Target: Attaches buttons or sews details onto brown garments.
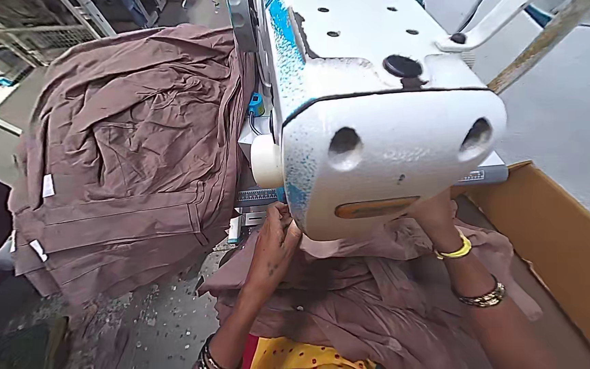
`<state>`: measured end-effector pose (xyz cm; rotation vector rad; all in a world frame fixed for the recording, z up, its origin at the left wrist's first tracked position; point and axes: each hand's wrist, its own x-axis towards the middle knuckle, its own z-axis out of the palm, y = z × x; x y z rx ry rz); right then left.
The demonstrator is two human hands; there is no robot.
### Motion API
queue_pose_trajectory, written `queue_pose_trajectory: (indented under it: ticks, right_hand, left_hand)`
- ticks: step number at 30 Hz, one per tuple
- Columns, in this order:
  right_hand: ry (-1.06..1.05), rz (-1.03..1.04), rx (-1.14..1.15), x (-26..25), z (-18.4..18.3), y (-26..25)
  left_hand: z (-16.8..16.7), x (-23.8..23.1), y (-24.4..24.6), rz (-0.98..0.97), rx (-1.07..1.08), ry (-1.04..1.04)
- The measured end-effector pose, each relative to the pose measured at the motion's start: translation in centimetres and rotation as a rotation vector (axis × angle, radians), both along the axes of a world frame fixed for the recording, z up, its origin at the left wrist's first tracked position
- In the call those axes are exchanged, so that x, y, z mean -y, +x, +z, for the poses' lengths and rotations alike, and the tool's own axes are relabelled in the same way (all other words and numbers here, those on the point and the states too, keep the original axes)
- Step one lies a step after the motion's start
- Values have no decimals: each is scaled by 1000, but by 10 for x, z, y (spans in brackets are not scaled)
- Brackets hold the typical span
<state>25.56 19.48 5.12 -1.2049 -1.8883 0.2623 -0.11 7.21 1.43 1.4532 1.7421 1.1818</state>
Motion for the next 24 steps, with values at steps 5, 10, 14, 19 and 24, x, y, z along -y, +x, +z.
queue_pose_trajectory:
  ticks: [5, 10, 14, 19, 24]
  right_hand:
    - [312, 222, 171, 30, 3, -34]
    - [536, 410, 319, 54, -5, -68]
    - [-76, 703, 64, 67, 4, -57]
    - [-250, 473, 34, 54, -13, -54]
    - [-556, 392, 98, 44, 8, -67]
  left_hand:
    - [9, 17, -3, -55, -323, 128]
    - [22, 45, -4, -283, -271, 247]
    - [29, 52, -28, -219, -75, 280]
    - [7, 45, -92, 80, -176, -17]
    - [-4, 47, -97, 114, -221, -42]
